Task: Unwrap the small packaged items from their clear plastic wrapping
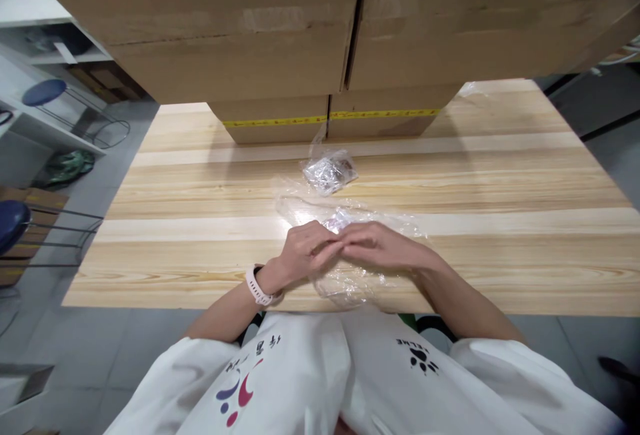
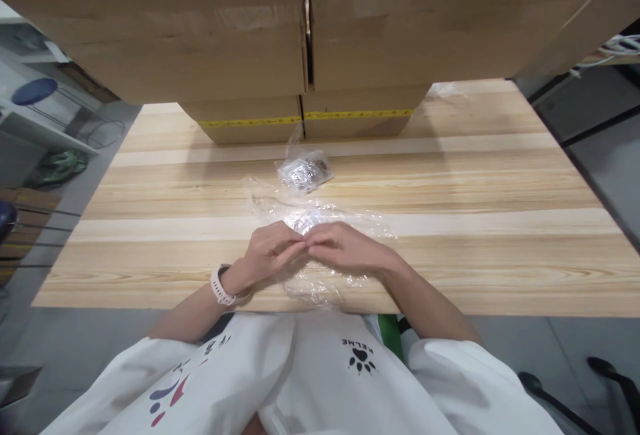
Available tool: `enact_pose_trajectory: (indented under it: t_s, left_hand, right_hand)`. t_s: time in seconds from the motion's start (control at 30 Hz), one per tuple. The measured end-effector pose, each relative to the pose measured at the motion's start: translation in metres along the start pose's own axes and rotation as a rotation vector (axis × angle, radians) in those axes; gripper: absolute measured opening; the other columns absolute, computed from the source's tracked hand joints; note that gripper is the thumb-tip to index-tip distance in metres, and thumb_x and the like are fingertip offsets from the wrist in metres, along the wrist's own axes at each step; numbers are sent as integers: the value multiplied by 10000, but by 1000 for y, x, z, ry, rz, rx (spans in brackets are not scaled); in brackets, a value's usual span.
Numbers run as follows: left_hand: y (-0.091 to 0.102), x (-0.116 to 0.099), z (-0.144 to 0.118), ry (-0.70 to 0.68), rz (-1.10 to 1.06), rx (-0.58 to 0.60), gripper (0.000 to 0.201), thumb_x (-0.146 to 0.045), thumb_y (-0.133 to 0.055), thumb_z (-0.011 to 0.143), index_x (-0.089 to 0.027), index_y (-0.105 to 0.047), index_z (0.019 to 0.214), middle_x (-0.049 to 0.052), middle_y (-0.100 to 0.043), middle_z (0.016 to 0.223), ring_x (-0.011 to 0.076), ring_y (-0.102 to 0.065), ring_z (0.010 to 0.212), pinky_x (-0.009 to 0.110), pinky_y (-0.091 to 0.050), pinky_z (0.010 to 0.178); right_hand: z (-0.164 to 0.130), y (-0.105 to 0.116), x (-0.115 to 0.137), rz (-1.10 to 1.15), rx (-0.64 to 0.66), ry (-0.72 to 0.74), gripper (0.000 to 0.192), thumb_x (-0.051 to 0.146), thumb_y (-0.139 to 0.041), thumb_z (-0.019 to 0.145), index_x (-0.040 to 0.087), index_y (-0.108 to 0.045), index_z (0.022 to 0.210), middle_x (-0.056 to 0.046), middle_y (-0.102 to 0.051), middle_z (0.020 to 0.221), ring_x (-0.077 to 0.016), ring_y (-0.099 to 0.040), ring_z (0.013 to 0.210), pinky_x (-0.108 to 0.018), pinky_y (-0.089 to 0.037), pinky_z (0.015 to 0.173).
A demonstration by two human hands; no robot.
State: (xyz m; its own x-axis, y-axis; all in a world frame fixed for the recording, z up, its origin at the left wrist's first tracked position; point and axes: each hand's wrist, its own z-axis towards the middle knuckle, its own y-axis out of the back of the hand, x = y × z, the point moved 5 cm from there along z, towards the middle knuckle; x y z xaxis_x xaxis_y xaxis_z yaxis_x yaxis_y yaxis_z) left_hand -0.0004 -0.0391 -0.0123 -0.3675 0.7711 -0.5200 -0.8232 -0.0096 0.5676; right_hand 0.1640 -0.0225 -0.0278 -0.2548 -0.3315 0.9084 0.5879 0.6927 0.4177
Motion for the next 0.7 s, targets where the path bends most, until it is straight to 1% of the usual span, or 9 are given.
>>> enact_pose_trajectory:
  t_s: [0.07, 0.13, 0.2, 0.3, 0.4, 0.5, 0.57, 0.6, 0.7]
  left_hand:
    - [-7, 5, -3, 21, 76, 58, 50, -195, -662, 974, -169, -687, 940, 39, -746, 812, 161, -660, 726, 295, -564, 659]
    - [-12, 9, -5, 26, 125, 111, 49, -165, -635, 975, -171, -675, 1004, 84, -758, 984, 209, -675, 916, 365, -599, 798]
    - [-16, 13, -8, 41, 149, 162, 137, -157, -625, 971, -175, -660, 1103, 133, -713, 1212, 266, -630, 1163, 459, -581, 972]
    - [-22, 21, -12, 120, 167, 203, 295, -226, -672, 951, -189, -622, 1240, 179, -579, 1432, 336, -492, 1386, 574, -495, 1119]
    - [-28, 27, -14, 200, 154, 192, 372, -290, -706, 940, -203, -601, 1286, 184, -552, 1452, 350, -489, 1380, 591, -500, 1113]
    - [-35, 29, -13, 208, 133, 175, 240, -244, -641, 984, -204, -633, 1221, 152, -617, 1378, 315, -534, 1329, 544, -537, 1079]
    - [-38, 28, -12, 181, 99, 170, 164, -220, -593, 1015, -203, -656, 1165, 134, -646, 1354, 283, -559, 1300, 509, -555, 1060]
    - [-38, 27, -12, 162, 77, 171, 146, -217, -579, 1025, -203, -663, 1143, 128, -651, 1357, 270, -566, 1291, 496, -561, 1051]
    - [-37, 24, -12, 106, 29, 190, 121, -200, -568, 1031, -208, -672, 1093, 110, -656, 1367, 254, -566, 1289, 497, -571, 1031]
  right_hand:
    - [-3, 20, -5, -165, -253, -62, 272, 347, -540, 1046, 323, -770, 1190, -50, -735, 1252, -246, -666, 1174, -511, -538, 1039]
    - [-6, 34, -10, -324, -453, -106, 302, 333, -537, 1036, 329, -731, 1267, -66, -660, 1393, -290, -575, 1331, -586, -460, 1133]
    - [-8, 41, -17, -414, -563, -147, 350, 312, -531, 1022, 309, -686, 1337, -85, -580, 1494, -313, -528, 1390, -595, -443, 1153]
    - [-7, 43, -30, -446, -611, -223, 454, 283, -536, 995, 303, -593, 1445, -99, -489, 1580, -313, -608, 1295, -553, -518, 1073]
    - [-5, 42, -40, -474, -615, -286, 522, 280, -579, 956, 285, -561, 1477, -114, -636, 1408, -299, -690, 1097, -517, -562, 956]
    - [-3, 41, -40, -461, -659, -276, 292, 282, -598, 933, 230, -743, 1180, -86, -757, 1058, -268, -695, 939, -450, -552, 872]
    - [-4, 44, -39, -364, -730, -282, 180, 294, -611, 919, 218, -772, 947, -61, -757, 924, -221, -671, 822, -388, -539, 786]
    - [-6, 47, -39, -286, -775, -309, 169, 307, -626, 907, 215, -768, 895, -51, -749, 879, -198, -649, 758, -357, -527, 722]
    - [-18, 63, -50, -14, -925, -418, 184, 361, -688, 858, 200, -764, 903, -38, -719, 803, -161, -590, 646, -297, -475, 570]
